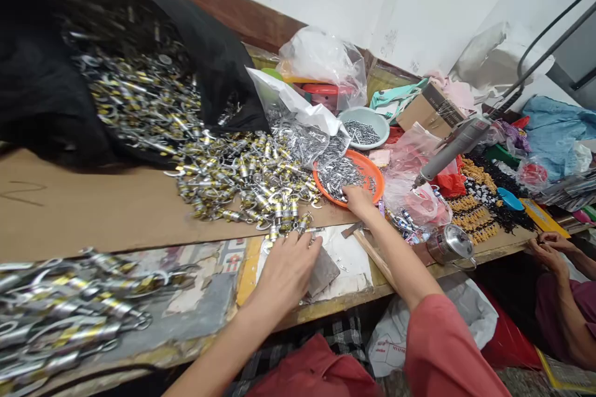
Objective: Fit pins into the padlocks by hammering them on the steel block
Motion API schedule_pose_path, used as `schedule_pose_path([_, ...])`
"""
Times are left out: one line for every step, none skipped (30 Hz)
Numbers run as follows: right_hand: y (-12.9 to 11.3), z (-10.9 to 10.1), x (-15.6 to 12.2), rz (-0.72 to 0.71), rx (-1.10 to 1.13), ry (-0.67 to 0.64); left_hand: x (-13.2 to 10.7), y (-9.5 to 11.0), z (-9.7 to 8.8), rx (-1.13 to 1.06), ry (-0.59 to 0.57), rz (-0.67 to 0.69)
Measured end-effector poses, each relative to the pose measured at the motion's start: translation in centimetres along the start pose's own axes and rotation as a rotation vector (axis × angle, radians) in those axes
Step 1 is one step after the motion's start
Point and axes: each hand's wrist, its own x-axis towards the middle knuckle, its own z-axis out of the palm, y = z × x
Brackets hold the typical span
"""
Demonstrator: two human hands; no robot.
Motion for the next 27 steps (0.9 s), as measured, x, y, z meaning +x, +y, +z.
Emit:
schedule_pose_path([-0.1, 0.3, 0.5, 0.015, -0.024, -0.028, 0.0, -0.1, 0.0, -0.028, 0.004, 0.006])
schedule_pose_path([-0.1, 0.6, 0.8, 0.030, -0.041, -0.045, -0.2, -0.3, 0.1, -0.083, 0.038, 0.006])
schedule_pose_path([0.0, 0.8, 1.1, 0.044, -0.051, -0.052, -0.3, -0.5, 0.2, -0.169, 0.098, -0.005])
schedule_pose_path([0.3, 1.0, 1.3, 0.057, -0.053, -0.050, -0.5, -0.7, 0.3, -0.290, 0.176, -0.025])
schedule_pose_path([0.6, 1.0, 1.4, 0.070, -0.049, -0.041, -0.7, -1.0, 0.4, -0.438, 0.264, -0.061])
schedule_pose_path([0.9, 1.0, 1.5, 0.084, -0.041, -0.027, -0.9, -1.2, 0.6, -0.605, 0.334, -0.111])
schedule_pose_path([1.3, 1.0, 1.5, 0.099, -0.030, -0.007, -1.0, -1.4, 0.8, -0.778, 0.374, -0.170])
schedule_pose_path([1.7, 1.0, 1.4, 0.114, -0.018, 0.015, -1.1, -1.5, 1.1, -0.945, 0.380, -0.231])
schedule_pose_path([2.0, 0.9, 1.3, 0.129, -0.005, 0.038, -1.3, -1.5, 1.4, -1.092, 0.362, -0.287])
schedule_pose_path([2.3, 0.9, 1.2, 0.144, 0.009, 0.063, -1.4, -1.6, 1.8, -1.211, 0.339, -0.340])
schedule_pose_path([2.5, 0.9, 1.0, 0.156, 0.025, 0.088, -1.5, -1.5, 2.2, -1.297, 0.322, -0.385])
schedule_pose_path([2.7, 0.8, 0.9, 0.165, 0.044, 0.114, -1.7, -1.5, 2.7, -1.344, 0.324, -0.433])
schedule_pose_path([2.8, 0.8, 0.8, 0.171, 0.066, 0.141, -1.8, -1.4, 3.1, -1.357, 0.329, -0.479])
schedule_pose_path([2.9, 0.8, 0.7, 0.173, 0.090, 0.168, -2.0, -1.4, 3.5, -1.351, 0.335, -0.516])
schedule_pose_path([2.9, 0.7, 0.7, 0.174, 0.117, 0.196, -2.1, -1.4, 3.7, -1.337, 0.334, -0.537])
schedule_pose_path([2.8, 0.5, 0.7, 0.174, 0.145, 0.226, -2.3, -1.4, 3.9, -1.321, 0.326, -0.540])
schedule_pose_path([2.6, 0.3, 0.5, 0.171, 0.176, 0.256, -2.4, -1.4, 3.9, -1.306, 0.315, -0.531])
schedule_pose_path([2.2, 0.0, 0.3, 0.164, 0.210, 0.287, -2.5, -1.5, 3.9, -1.290, 0.307, -0.520])
schedule_pose_path([1.5, -0.3, -0.2, 0.154, 0.244, 0.314, -2.6, -1.6, 3.8, -1.272, 0.299, -0.511])
schedule_pose_path([0.6, -0.7, -0.9, 0.141, 0.274, 0.336, -2.7, -1.7, 3.7, -1.254, 0.294, -0.509])
schedule_pose_path([-0.5, -1.0, -2.0, 0.108, 0.320, 0.350, -2.7, -1.8, 3.6, -1.238, 0.288, -0.512])
schedule_pose_path([-1.7, -1.3, -3.3, 0.066, 0.365, 0.352, -2.8, -1.9, 3.5, -1.227, 0.286, -0.520])
schedule_pose_path([-3.1, -1.6, -4.8, 0.007, 0.421, 0.349, -2.9, -1.9, 3.5, -1.223, 0.284, -0.526])
schedule_pose_path([-4.4, -1.8, -6.5, -0.142, 0.565, 0.327, -2.9, -1.9, 3.5, -1.226, 0.286, -0.531])
schedule_pose_path([-5.7, -1.8, -8.1, -0.276, 0.677, 0.298, -3.0, -1.9, 3.6, -1.233, 0.290, -0.535])
schedule_pose_path([-6.8, -1.7, -9.6, -0.351, 0.742, 0.289, -3.1, -1.9, 3.7, -1.246, 0.296, -0.536])
schedule_pose_path([-7.6, -1.5, -10.9, -0.392, 0.782, 0.284, -3.1, -1.8, 3.9, -1.261, 0.304, -0.534])
